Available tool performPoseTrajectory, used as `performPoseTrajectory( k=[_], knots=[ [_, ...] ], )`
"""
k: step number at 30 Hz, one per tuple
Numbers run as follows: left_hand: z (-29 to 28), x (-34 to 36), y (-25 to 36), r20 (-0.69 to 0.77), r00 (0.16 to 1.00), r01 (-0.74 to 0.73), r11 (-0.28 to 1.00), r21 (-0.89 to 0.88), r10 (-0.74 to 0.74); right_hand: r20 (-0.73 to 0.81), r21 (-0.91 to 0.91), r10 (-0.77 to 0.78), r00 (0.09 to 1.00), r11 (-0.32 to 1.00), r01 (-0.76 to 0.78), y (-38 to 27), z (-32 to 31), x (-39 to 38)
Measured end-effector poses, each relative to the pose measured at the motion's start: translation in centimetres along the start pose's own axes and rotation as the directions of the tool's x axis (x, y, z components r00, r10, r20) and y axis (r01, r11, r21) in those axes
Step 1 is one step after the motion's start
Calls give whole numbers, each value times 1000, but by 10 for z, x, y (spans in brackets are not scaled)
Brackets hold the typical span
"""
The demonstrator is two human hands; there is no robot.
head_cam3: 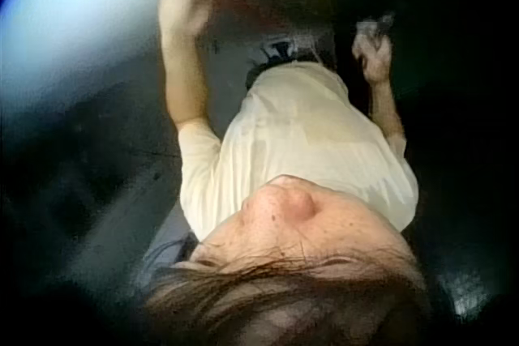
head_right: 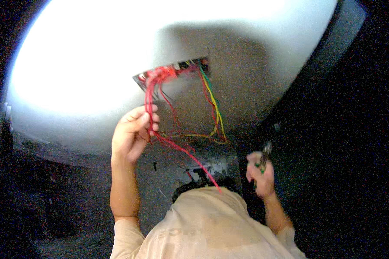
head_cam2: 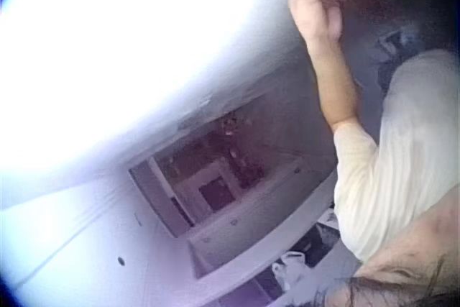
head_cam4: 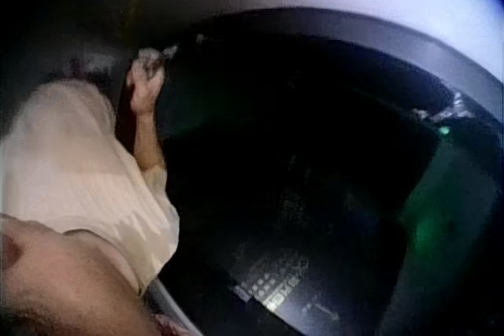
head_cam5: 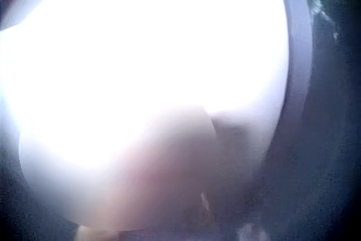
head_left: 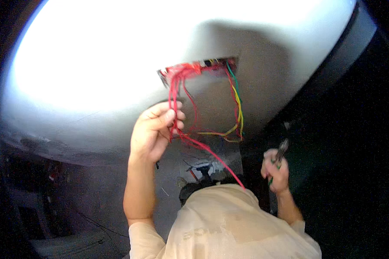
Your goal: The person works on an electrical junction box mounted on a wall, using pliers to strip insulation from multiple colored wires. They separate and organize the wires, then twist them together by hand to create connections.
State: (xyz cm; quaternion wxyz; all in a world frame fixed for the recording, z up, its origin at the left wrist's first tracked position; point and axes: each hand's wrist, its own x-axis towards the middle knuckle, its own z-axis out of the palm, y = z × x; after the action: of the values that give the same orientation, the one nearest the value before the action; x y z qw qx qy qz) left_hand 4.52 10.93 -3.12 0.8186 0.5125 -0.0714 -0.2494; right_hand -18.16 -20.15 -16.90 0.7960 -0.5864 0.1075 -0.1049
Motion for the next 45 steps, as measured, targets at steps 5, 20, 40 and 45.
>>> performPoseTrajectory(
  k=[5,20,40,45],
  knots=[
    [5,-11,3,18,997,-78,996,52,77,386,-369,-402,830,757,539,-98,96,50],
    [13,-22,-10,-87,973,-194,960,203,215,441,-326,-154,884,890,318,-55,187,102],
    [14,-41,12,81,970,-239,850,470,228,546,-363,-209,811,814,454,-96,211,151],
    [17,-50,4,-28,961,-230,857,461,273,531,-309,-354,770,765,565,-74,212,159]
  ],
)
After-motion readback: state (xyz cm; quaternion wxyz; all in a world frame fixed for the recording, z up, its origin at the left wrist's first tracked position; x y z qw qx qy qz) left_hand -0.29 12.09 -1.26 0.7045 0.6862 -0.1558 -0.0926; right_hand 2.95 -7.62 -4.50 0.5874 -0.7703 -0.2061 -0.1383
